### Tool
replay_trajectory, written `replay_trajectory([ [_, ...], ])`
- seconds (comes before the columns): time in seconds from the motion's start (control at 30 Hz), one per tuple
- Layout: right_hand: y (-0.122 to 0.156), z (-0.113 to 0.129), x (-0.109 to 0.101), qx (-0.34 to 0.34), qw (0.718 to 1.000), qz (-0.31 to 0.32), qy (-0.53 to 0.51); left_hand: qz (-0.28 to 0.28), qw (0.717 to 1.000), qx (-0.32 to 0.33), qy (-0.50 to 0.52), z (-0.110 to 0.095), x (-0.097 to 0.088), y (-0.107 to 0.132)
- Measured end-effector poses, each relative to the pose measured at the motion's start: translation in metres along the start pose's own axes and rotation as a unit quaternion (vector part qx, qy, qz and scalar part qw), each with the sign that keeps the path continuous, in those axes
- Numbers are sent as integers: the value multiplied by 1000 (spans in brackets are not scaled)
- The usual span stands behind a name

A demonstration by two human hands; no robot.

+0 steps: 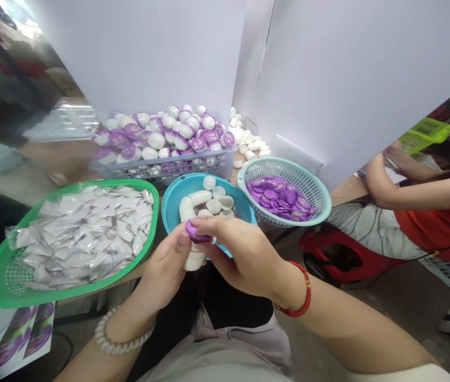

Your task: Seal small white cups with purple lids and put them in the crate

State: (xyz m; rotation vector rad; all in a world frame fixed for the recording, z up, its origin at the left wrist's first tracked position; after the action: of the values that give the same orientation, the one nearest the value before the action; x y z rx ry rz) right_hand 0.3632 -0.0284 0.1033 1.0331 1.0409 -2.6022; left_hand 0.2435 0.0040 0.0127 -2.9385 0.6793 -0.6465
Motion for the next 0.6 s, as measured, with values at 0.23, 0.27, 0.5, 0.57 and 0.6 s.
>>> replay_trajectory([
  [0.23,7,-15,7,33,993,-59,-96,-57,994,-68,63,7,3,7],
  [0.27,8,-20,9,50,989,-59,-126,-59,994,-76,60,8,3,9],
  [0.5,15,-42,25,192,924,-102,-315,-8,994,-89,58,1,7,20],
  [0.57,16,-39,28,203,924,-105,-308,-20,993,-91,72,-1,6,24],
  [0.6,17,-36,28,199,929,-106,-293,-34,993,-88,76,-2,5,26],
])
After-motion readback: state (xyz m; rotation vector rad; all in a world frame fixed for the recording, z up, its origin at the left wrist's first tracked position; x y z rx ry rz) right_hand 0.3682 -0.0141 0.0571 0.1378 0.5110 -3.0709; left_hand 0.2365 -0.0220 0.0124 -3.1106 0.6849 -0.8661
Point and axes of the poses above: each hand's wrist, its own y-axis away from the middle knuckle, its own x-axis out of the palm, z = x × y, the point moved 7 cm from there along -y, towards the middle knuckle, and after that the axes turned 6 degrees about x, right-handed, at the moved point
